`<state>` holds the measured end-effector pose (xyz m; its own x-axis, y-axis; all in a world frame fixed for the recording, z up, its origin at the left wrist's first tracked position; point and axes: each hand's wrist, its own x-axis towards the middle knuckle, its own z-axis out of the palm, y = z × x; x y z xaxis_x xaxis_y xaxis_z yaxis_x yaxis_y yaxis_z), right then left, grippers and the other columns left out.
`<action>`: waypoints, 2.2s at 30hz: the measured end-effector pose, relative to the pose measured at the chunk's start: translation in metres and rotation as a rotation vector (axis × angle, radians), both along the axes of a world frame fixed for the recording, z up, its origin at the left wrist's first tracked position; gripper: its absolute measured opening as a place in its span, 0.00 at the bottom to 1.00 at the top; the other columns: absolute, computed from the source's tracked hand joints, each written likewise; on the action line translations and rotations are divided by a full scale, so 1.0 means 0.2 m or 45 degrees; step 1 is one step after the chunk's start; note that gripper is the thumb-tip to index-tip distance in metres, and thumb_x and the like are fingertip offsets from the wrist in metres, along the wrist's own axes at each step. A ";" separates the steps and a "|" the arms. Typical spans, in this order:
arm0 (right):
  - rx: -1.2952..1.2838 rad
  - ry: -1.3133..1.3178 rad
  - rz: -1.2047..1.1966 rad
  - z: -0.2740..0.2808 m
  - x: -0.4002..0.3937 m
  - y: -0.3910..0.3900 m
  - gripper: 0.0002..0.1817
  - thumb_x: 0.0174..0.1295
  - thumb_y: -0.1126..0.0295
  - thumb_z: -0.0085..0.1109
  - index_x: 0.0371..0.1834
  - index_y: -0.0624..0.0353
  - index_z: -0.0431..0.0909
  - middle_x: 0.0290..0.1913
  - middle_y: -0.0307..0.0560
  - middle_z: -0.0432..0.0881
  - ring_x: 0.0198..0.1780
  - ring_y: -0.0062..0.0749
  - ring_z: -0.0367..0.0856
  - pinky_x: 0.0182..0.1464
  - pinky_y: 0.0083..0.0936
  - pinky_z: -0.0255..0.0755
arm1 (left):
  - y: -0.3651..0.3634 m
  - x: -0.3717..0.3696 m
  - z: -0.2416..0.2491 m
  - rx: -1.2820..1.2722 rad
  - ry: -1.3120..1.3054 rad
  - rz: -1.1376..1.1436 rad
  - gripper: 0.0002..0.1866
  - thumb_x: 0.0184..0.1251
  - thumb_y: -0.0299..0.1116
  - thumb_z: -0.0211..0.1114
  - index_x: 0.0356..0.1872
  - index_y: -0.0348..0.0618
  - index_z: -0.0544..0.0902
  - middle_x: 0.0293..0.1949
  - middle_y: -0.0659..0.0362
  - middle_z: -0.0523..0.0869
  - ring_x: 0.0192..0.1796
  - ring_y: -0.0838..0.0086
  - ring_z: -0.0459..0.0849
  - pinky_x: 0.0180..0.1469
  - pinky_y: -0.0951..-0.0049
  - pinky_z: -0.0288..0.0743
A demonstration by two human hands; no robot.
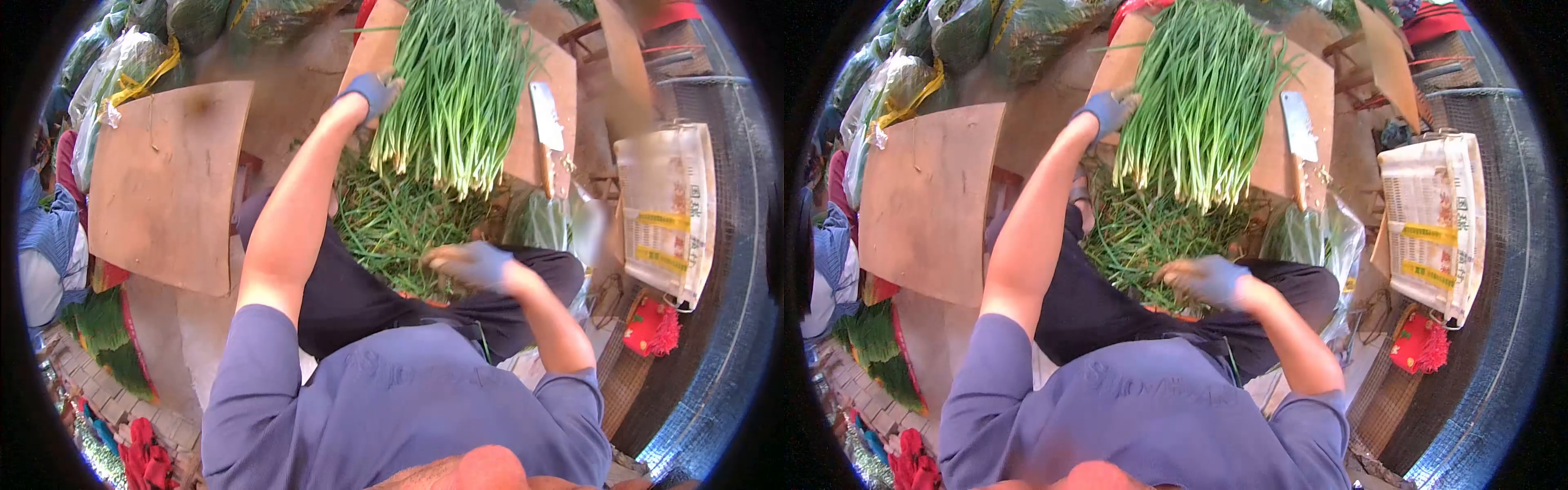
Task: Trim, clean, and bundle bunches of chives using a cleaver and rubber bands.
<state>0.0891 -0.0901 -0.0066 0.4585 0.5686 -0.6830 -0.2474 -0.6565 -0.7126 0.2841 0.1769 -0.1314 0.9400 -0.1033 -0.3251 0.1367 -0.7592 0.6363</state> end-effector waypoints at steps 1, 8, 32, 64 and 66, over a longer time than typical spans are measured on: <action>-0.308 -0.323 0.373 -0.27 -0.11 -0.04 0.16 0.68 0.56 0.54 0.39 0.59 0.81 0.34 0.53 0.85 0.34 0.44 0.85 0.38 0.42 0.76 | 0.03 0.03 -0.03 0.038 -0.035 0.017 0.34 0.73 0.56 0.52 0.72 0.46 0.67 0.65 0.43 0.76 0.67 0.54 0.75 0.69 0.62 0.67; -0.078 -0.472 0.614 -0.60 0.02 0.34 0.19 0.68 0.53 0.50 0.52 0.53 0.78 0.47 0.58 0.84 0.50 0.57 0.81 0.51 0.45 0.74 | 0.04 0.05 -0.09 -0.061 -0.029 0.104 0.32 0.73 0.49 0.56 0.72 0.41 0.67 0.67 0.46 0.75 0.69 0.58 0.74 0.70 0.65 0.66; -0.253 -0.781 0.117 -0.76 0.37 0.59 0.20 0.68 0.50 0.51 0.47 0.54 0.79 0.44 0.59 0.85 0.47 0.58 0.82 0.49 0.48 0.75 | 0.00 0.00 -0.03 0.004 -0.068 0.068 0.35 0.70 0.53 0.59 0.73 0.46 0.66 0.66 0.43 0.75 0.68 0.55 0.74 0.69 0.64 0.66; -0.816 -1.852 0.135 -0.67 0.64 0.34 0.11 0.59 0.56 0.63 0.40 0.47 0.78 0.36 0.43 0.84 0.42 0.42 0.82 0.47 0.44 0.68 | -0.14 -0.10 0.06 0.250 -0.082 0.063 0.50 0.58 0.54 0.70 0.79 0.60 0.52 0.69 0.43 0.69 0.69 0.50 0.72 0.68 0.56 0.70; -0.875 -1.828 0.160 -0.67 0.66 0.35 0.11 0.60 0.56 0.62 0.37 0.48 0.79 0.33 0.45 0.84 0.40 0.44 0.83 0.46 0.44 0.68 | -0.14 -0.11 0.08 0.274 -0.078 0.071 0.50 0.58 0.55 0.70 0.79 0.59 0.53 0.68 0.43 0.70 0.68 0.50 0.72 0.68 0.56 0.70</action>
